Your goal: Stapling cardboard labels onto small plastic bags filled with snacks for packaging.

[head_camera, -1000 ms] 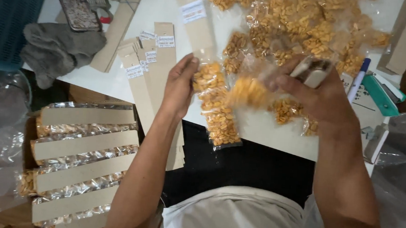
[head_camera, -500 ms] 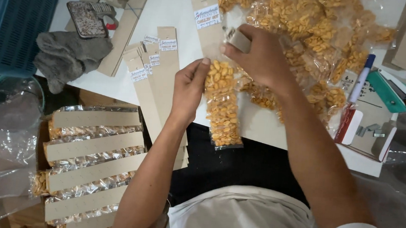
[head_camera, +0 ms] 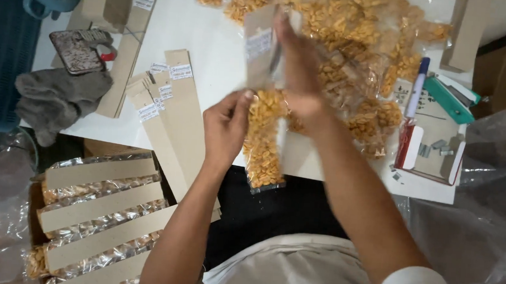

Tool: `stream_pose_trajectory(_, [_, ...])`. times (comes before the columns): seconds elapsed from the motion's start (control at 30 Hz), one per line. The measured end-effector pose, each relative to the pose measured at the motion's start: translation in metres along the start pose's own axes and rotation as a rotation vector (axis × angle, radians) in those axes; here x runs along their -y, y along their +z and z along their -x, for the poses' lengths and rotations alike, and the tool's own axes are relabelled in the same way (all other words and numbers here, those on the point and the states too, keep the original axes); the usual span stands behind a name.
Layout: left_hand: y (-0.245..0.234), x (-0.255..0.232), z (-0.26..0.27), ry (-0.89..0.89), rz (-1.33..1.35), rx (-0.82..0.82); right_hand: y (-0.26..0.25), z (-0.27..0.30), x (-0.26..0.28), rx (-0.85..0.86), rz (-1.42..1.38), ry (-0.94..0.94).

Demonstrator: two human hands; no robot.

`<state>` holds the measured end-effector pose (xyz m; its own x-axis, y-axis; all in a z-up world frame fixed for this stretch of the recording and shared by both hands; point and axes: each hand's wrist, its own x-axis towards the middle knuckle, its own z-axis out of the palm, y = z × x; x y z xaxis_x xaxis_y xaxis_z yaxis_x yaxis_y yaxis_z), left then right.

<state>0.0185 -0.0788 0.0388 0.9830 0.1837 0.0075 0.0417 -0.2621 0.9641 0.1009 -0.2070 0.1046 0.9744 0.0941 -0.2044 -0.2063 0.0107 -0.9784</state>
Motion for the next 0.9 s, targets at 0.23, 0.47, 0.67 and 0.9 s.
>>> stream_pose_trajectory(0.23, [-0.012,-0.002,-0.022,-0.155,0.377,-0.037,-0.122,-0.065,-0.089,-0.061,1.346,-0.251])
stream_pose_trajectory(0.47, [-0.016,-0.009,-0.042,-0.522,0.484,-0.035,-0.109,-0.036,-0.019,0.078,0.956,-0.654])
stream_pose_trajectory(0.67, [-0.015,-0.028,-0.037,-0.531,0.621,0.001,-0.061,-0.025,0.008,0.433,0.687,-0.625])
stream_pose_trajectory(0.9, [-0.014,-0.026,-0.03,-0.058,0.461,0.171,-0.034,-0.048,-0.016,0.201,0.959,-1.052])
